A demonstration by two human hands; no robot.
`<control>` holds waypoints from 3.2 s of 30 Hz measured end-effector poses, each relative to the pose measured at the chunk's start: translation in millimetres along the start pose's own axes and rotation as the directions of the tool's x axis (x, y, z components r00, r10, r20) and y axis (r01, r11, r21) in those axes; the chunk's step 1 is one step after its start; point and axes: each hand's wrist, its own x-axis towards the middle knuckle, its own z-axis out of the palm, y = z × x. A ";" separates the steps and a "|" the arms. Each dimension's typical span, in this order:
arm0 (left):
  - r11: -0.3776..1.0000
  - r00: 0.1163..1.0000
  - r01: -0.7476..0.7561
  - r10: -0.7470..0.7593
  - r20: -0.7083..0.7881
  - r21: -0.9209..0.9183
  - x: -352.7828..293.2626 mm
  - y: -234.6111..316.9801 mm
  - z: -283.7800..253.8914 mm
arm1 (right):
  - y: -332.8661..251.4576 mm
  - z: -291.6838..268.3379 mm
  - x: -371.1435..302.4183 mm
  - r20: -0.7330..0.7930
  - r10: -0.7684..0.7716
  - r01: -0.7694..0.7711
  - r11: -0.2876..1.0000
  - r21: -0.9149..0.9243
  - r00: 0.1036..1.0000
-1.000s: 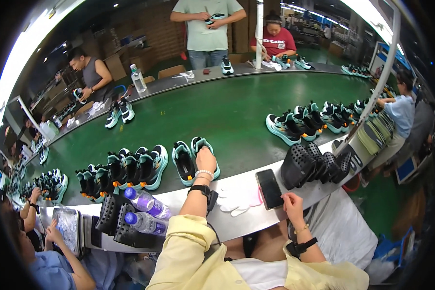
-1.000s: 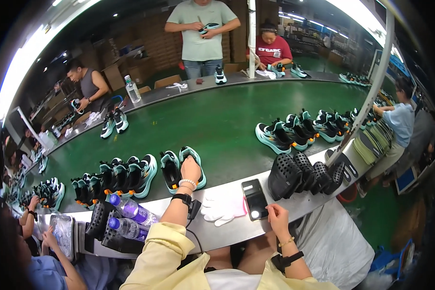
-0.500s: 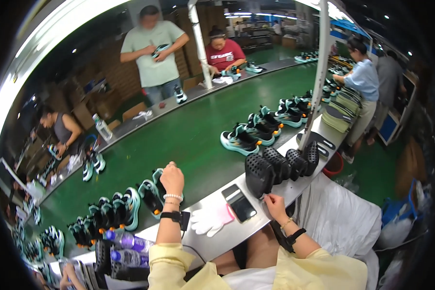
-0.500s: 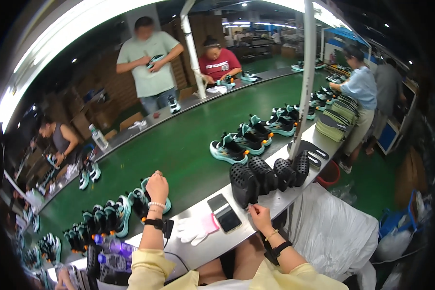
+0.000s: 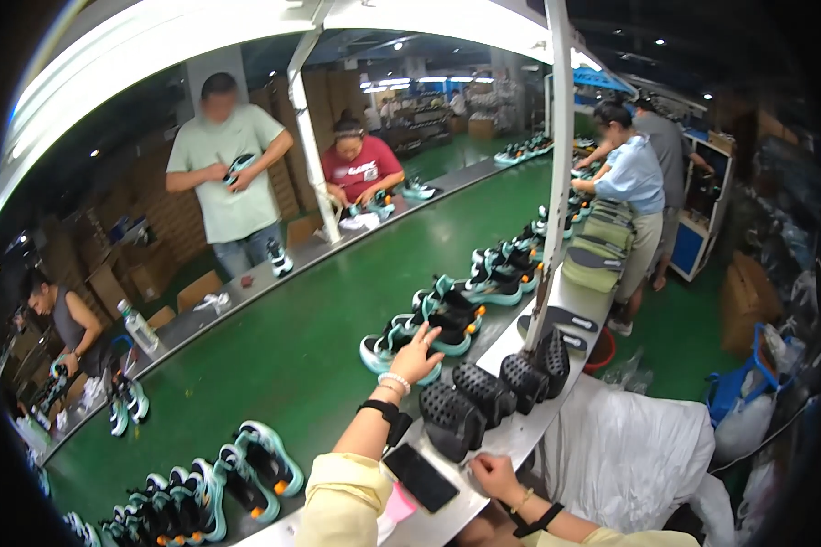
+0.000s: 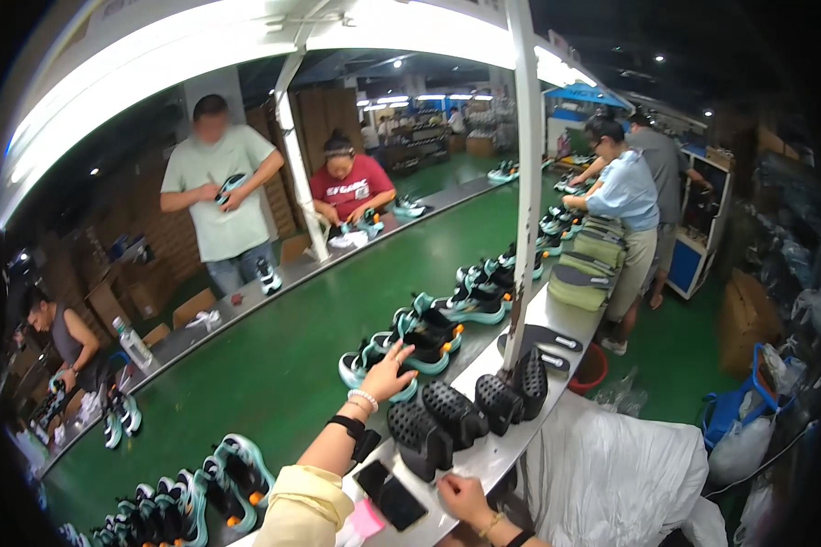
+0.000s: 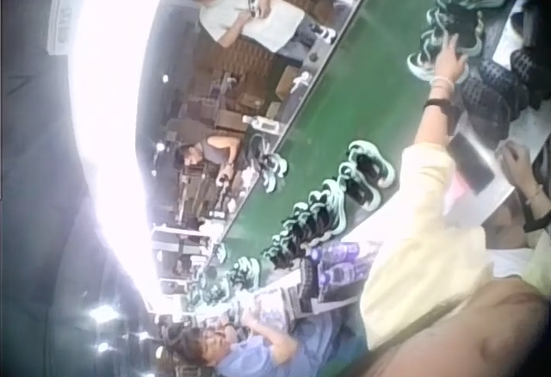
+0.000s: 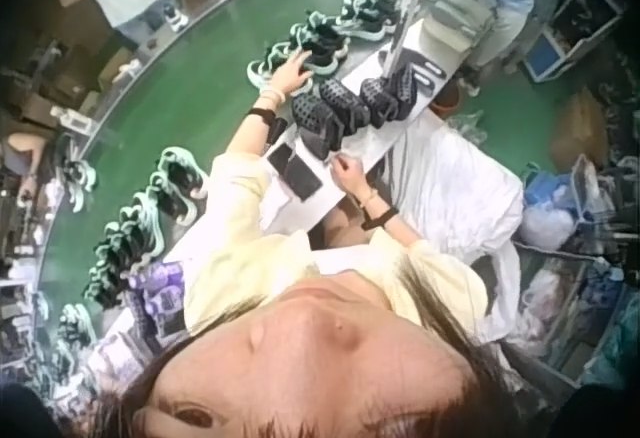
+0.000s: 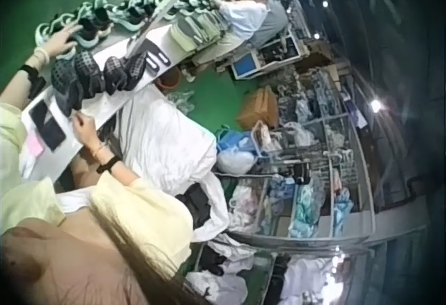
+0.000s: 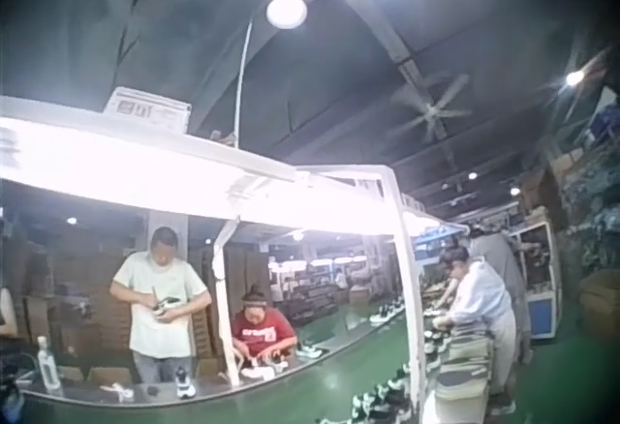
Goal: The recorder is at a workstation in a shoe factory, picking up and organizing finished or semi-finished sneakers on a conveyor belt and workstation table.
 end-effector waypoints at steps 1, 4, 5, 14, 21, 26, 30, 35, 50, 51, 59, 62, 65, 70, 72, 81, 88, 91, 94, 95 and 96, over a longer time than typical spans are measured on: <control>1.000 0.998 0.008 -0.008 0.059 0.000 7.0 -8.2 7.4 | -0.1 2.9 0.0 0.010 0.007 -0.007 1.000 0.008 1.000; 0.995 0.992 -0.023 0.011 0.128 0.093 26.1 -17.0 28.7 | -6.4 3.0 1.0 -0.022 -0.027 0.028 0.999 0.041 0.999; 0.992 0.982 0.015 -0.039 0.186 0.129 33.1 -14.7 30.5 | -18.1 -0.3 0.2 -0.024 0.002 0.000 0.999 0.054 1.000; 0.954 0.951 0.173 -0.226 0.212 0.243 6.8 -9.9 -1.7 | -0.1 -1.4 -1.6 -0.033 -0.028 0.029 0.999 0.032 0.999; 0.892 0.920 0.306 -0.366 0.138 0.332 -115.1 -36.2 -44.5 | 2.8 2.1 -1.1 -0.057 -0.182 0.180 0.983 -0.039 0.982; 0.848 0.880 0.443 -0.473 0.039 0.289 -208.8 -21.9 -83.3 | -59.0 -26.4 5.6 -0.069 -0.296 0.296 0.955 -0.015 0.953; 0.841 0.877 0.478 -0.471 -0.092 0.253 -276.4 -13.6 -87.4 | -142.0 -45.4 47.2 -0.070 -0.371 0.338 0.897 -0.283 0.926; 0.870 0.839 0.459 -0.358 -0.410 0.179 -317.5 19.4 -83.1 | -150.9 -33.8 75.6 0.105 -0.310 0.273 0.570 -0.775 0.945; 0.787 0.587 0.555 -0.599 -0.544 -0.269 -349.8 -3.2 -38.5 | -256.9 0.7 79.6 0.254 -0.432 0.462 0.492 -0.738 0.866; 0.784 0.605 0.525 -0.617 -0.503 -0.332 -347.4 1.4 -44.8 | -270.3 16.9 72.5 0.316 -0.365 0.475 0.536 -0.698 0.876; 0.753 0.531 0.385 -0.653 -0.540 -0.533 -331.1 -87.0 -81.8 | -253.2 177.8 108.1 0.726 -0.114 0.627 0.605 -0.491 0.678; 0.737 0.599 0.464 -0.669 -0.440 -0.491 -318.2 -123.7 -78.4 | -231.8 225.4 117.6 0.689 -0.153 0.622 0.598 -0.505 0.708; 0.664 0.557 0.590 -0.746 -0.364 -0.459 -319.4 -112.4 -96.1 | -208.0 265.1 94.4 0.577 -0.301 0.636 0.532 -0.559 0.759; 0.671 0.542 0.590 -0.741 -0.396 -0.449 -331.3 -116.9 -101.4 | -189.0 308.4 67.6 0.484 -0.316 0.569 0.581 -0.581 0.816; 0.675 0.541 0.584 -0.738 -0.404 -0.451 -333.7 -112.6 -99.5 | -181.0 320.0 71.1 0.489 -0.301 0.564 0.578 -0.589 0.819; 0.621 0.467 0.606 -0.783 -0.411 -0.497 -332.5 -115.6 -79.2 | -163.6 346.6 88.8 0.493 -0.142 0.414 0.759 -0.503 0.859; 0.651 0.702 0.308 -0.648 -0.296 -0.694 -340.7 -143.7 -92.3 | -201.2 260.6 58.2 0.659 -0.377 0.615 0.771 -0.167 0.651; 0.715 0.622 0.584 -0.699 -0.354 -0.385 -347.1 -145.1 -89.2 | -219.6 166.0 33.2 0.694 -0.450 0.582 0.812 0.056 0.562; 0.662 0.565 0.699 -0.743 -0.358 -0.270 -326.7 -119.6 -84.1 | -214.6 57.0 42.9 0.558 -0.477 0.569 0.822 0.010 0.679; 0.637 0.542 0.745 -0.751 -0.376 -0.198 -317.0 -100.8 -84.9 | -207.3 26.3 50.1 0.461 -0.470 0.551 0.833 -0.050 0.753; 0.607 0.512 0.785 -0.747 -0.424 -0.123 -317.2 -90.6 -85.8 | -199.8 3.5 60.1 0.386 -0.459 0.535 0.836 -0.117 0.801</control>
